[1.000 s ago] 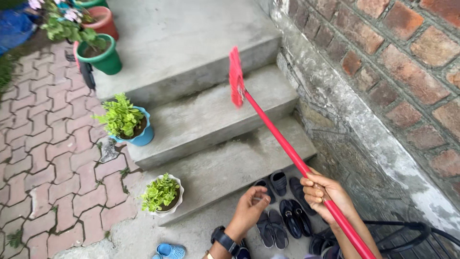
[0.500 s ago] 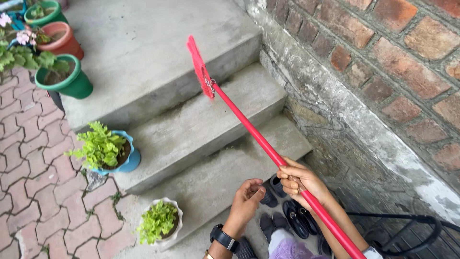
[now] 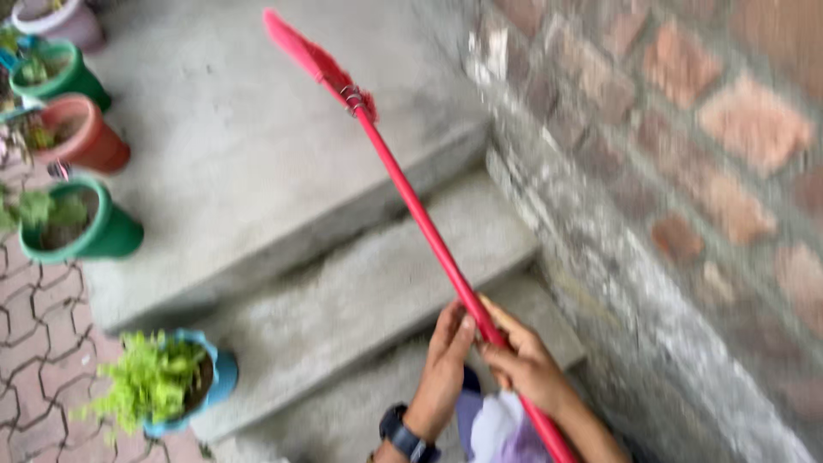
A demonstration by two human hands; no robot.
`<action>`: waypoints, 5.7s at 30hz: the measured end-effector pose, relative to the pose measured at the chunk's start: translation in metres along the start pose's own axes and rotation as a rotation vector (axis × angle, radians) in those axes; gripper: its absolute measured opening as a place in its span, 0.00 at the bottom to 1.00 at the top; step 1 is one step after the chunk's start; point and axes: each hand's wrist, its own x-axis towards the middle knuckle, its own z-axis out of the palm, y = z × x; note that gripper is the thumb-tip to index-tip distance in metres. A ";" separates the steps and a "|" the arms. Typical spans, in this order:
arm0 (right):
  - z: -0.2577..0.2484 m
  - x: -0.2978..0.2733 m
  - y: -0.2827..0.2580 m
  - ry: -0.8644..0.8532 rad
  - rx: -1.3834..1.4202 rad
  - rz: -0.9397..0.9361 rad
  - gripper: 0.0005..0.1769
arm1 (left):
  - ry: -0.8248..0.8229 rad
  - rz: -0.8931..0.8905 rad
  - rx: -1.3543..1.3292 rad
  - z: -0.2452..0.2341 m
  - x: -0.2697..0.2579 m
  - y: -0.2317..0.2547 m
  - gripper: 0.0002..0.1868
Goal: The person sweeps debris from a concrete courtyard into a dustpan using a broom and then sweeps several outdoor steps while moving around a scooter and potted plants.
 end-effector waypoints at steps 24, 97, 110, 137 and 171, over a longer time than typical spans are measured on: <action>0.051 0.350 -0.212 -0.176 0.498 0.464 0.20 | 0.084 0.304 -0.139 -0.005 0.133 0.256 0.23; 0.309 1.132 -0.723 1.038 1.248 0.289 0.06 | -0.397 0.281 0.985 -0.451 0.915 1.088 0.28; 0.266 1.154 -0.673 0.649 1.355 0.348 0.10 | -0.413 0.212 1.045 -0.400 0.982 1.092 0.29; 0.344 1.021 -0.715 1.031 2.035 -0.216 0.12 | -1.237 0.030 0.964 -0.275 1.069 1.108 0.21; 0.392 0.733 -0.553 2.032 1.361 -0.071 0.26 | -1.504 0.065 1.144 -0.233 0.807 0.990 0.22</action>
